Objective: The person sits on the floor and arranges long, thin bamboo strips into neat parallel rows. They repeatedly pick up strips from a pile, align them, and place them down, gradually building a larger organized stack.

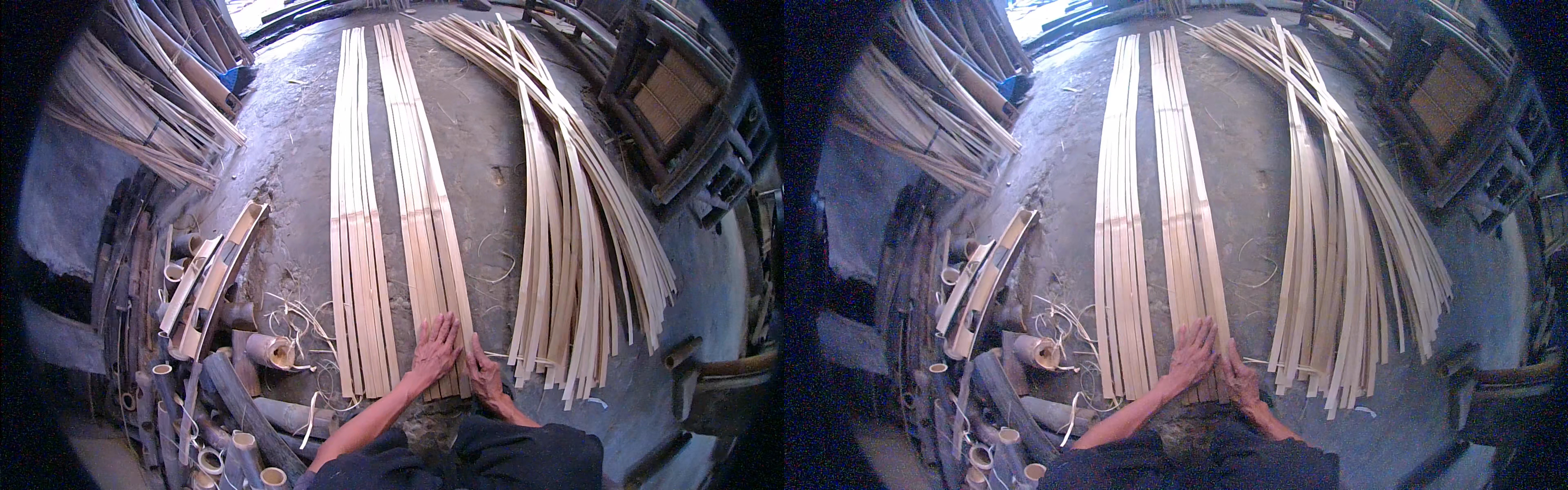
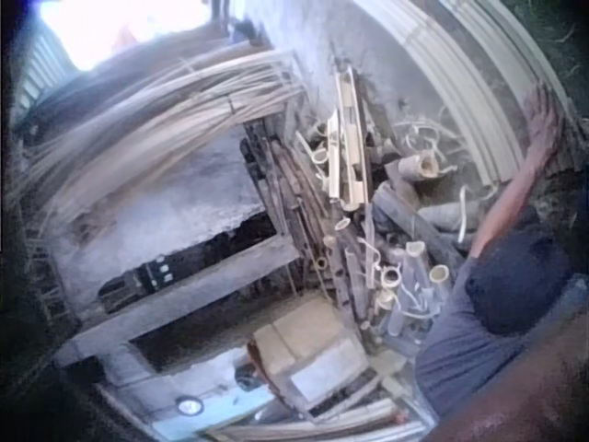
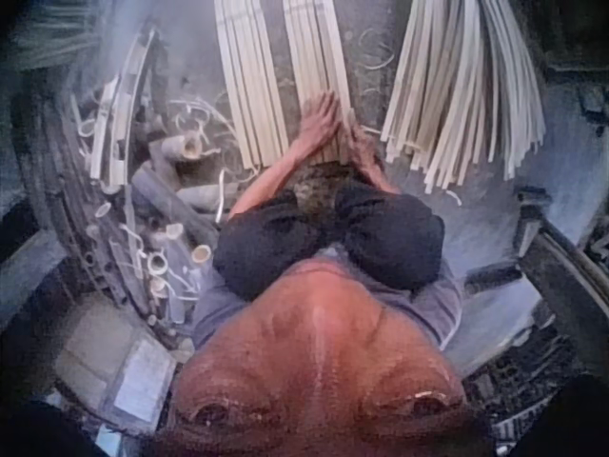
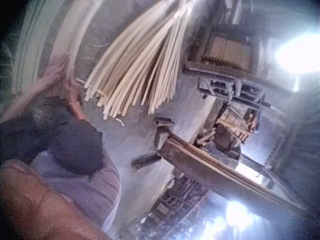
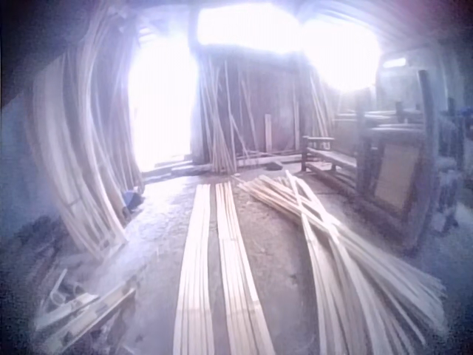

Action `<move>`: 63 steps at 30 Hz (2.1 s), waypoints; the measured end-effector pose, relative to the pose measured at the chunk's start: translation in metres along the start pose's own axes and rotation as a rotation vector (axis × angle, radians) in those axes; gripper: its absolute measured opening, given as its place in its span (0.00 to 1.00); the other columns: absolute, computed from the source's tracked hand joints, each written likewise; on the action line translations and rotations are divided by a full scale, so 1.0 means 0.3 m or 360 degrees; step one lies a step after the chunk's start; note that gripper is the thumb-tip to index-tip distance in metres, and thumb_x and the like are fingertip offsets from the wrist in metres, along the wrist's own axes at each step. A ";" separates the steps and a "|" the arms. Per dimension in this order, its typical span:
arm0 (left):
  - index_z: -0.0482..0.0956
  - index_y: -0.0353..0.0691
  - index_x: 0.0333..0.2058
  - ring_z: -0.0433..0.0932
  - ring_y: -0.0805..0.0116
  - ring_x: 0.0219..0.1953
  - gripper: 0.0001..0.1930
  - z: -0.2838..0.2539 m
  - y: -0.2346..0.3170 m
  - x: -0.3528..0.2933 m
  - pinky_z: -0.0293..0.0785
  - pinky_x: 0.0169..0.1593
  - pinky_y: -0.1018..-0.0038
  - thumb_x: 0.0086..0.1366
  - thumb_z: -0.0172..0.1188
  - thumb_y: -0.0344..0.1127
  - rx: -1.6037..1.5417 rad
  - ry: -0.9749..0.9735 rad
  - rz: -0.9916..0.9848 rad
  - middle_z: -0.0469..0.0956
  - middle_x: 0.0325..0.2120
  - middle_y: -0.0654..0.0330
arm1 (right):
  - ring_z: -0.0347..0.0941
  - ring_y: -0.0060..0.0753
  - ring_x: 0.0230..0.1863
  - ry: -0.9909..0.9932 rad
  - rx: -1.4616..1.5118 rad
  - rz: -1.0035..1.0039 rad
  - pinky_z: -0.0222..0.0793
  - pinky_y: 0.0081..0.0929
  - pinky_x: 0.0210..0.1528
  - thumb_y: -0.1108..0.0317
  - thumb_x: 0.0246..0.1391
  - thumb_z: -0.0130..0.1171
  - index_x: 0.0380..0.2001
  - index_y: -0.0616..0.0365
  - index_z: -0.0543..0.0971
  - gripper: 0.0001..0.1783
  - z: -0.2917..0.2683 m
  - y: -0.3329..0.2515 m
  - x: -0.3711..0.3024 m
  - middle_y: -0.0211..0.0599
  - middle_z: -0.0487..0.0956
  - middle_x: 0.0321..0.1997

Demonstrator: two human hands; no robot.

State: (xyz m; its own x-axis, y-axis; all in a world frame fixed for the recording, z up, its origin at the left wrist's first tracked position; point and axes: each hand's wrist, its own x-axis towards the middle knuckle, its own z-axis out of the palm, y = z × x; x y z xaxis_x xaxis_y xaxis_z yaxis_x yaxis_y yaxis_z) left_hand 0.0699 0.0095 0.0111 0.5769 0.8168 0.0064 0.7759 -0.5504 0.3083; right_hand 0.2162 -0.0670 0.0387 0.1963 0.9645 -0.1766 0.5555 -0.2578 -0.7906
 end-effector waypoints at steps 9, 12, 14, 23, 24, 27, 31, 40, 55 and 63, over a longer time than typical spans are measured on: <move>0.56 0.41 0.66 0.45 0.58 0.71 0.33 -0.001 -0.009 -0.014 0.37 0.70 0.52 0.67 0.48 0.50 -0.0074 0.0060 0.0031 0.52 0.68 0.56 | 0.73 0.47 0.25 0.0075 0.0056 -0.0131 0.69 0.39 0.28 0.61 0.63 0.51 0.67 0.45 0.61 0.29 -0.007 -0.022 -0.008 0.56 0.72 0.28; 0.55 0.39 0.66 0.47 0.56 0.71 0.32 0.015 -0.049 -0.021 0.39 0.70 0.54 0.67 0.48 0.47 -0.0450 0.0214 -0.0005 0.53 0.68 0.53 | 0.65 0.25 0.19 0.0114 0.0095 -0.0275 0.66 0.27 0.24 0.63 0.63 0.52 0.66 0.49 0.61 0.29 0.013 -0.037 -0.028 0.42 0.66 0.17; 0.55 0.38 0.66 0.48 0.55 0.70 0.31 0.004 -0.071 -0.017 0.41 0.70 0.55 0.68 0.49 0.44 -0.0574 0.0330 -0.0087 0.53 0.67 0.51 | 0.65 0.23 0.18 0.0121 0.0019 -0.0381 0.66 0.26 0.24 0.64 0.64 0.52 0.67 0.50 0.61 0.29 0.039 -0.066 -0.025 0.39 0.67 0.16; 0.56 0.33 0.65 0.50 0.52 0.70 0.31 -0.126 -0.260 -0.049 0.42 0.70 0.52 0.67 0.50 0.41 -0.0364 0.0473 -0.0619 0.53 0.67 0.47 | 0.65 0.22 0.19 -0.0252 0.0553 0.0144 0.65 0.25 0.23 0.63 0.65 0.49 0.68 0.49 0.57 0.30 0.224 -0.200 -0.007 0.33 0.67 0.17; 0.56 0.33 0.65 0.50 0.51 0.70 0.31 -0.130 -0.282 -0.062 0.41 0.70 0.51 0.67 0.50 0.41 -0.0315 0.0444 -0.0618 0.52 0.67 0.47 | 0.65 0.21 0.19 -0.0253 0.0509 0.0085 0.65 0.25 0.23 0.63 0.65 0.49 0.68 0.50 0.57 0.30 0.248 -0.192 -0.010 0.32 0.67 0.17; 0.55 0.32 0.65 0.48 0.49 0.70 0.32 -0.121 -0.333 -0.095 0.39 0.70 0.49 0.67 0.49 0.44 -0.0200 0.0322 -0.0635 0.51 0.67 0.45 | 0.64 0.22 0.19 -0.0413 0.0286 0.0134 0.64 0.26 0.23 0.62 0.66 0.48 0.69 0.50 0.55 0.31 0.254 -0.220 -0.015 0.32 0.67 0.17; 0.55 0.32 0.65 0.46 0.50 0.71 0.33 -0.082 -0.371 -0.131 0.37 0.70 0.49 0.68 0.48 0.46 -0.0082 0.0271 -0.0576 0.50 0.68 0.46 | 0.62 0.22 0.20 -0.0402 0.0334 0.0034 0.62 0.26 0.23 0.62 0.65 0.47 0.69 0.51 0.54 0.31 0.308 -0.165 -0.043 0.34 0.64 0.16; 0.58 0.33 0.64 0.61 0.52 0.64 0.28 -0.098 -0.335 -0.099 0.54 0.66 0.55 0.72 0.43 0.46 -0.0689 0.0621 -0.0777 0.62 0.61 0.43 | 0.61 0.23 0.21 -0.0397 0.0273 -0.0198 0.59 0.23 0.24 0.66 0.66 0.46 0.70 0.54 0.51 0.32 0.279 -0.199 -0.098 0.31 0.64 0.18; 0.72 0.34 0.48 0.70 0.75 0.16 0.14 -0.305 -0.491 -0.047 0.69 0.19 0.74 0.70 0.46 0.36 -0.1711 0.0838 -0.1265 0.71 0.17 0.63 | 0.69 0.27 0.24 -0.0811 0.0566 -0.0489 0.69 0.26 0.29 0.71 0.65 0.44 0.66 0.63 0.56 0.27 0.345 -0.413 -0.054 0.35 0.69 0.28; 0.73 0.34 0.48 0.71 0.67 0.14 0.16 -0.293 -0.609 -0.190 0.70 0.19 0.70 0.68 0.45 0.38 -0.1434 0.0713 -0.1157 0.71 0.15 0.57 | 0.71 0.33 0.33 -0.0815 0.0248 -0.0726 0.68 0.30 0.36 0.71 0.63 0.48 0.61 0.59 0.66 0.23 0.357 -0.268 -0.106 0.40 0.71 0.31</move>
State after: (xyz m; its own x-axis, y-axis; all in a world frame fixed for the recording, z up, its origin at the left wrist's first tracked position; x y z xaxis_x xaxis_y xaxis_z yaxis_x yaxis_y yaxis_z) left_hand -0.1273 0.0788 0.0381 -0.1888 0.9672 -0.1697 0.3247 0.2246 0.9188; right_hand 0.0789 -0.0708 0.0450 -0.4551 0.8899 -0.0307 0.3620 0.1535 -0.9194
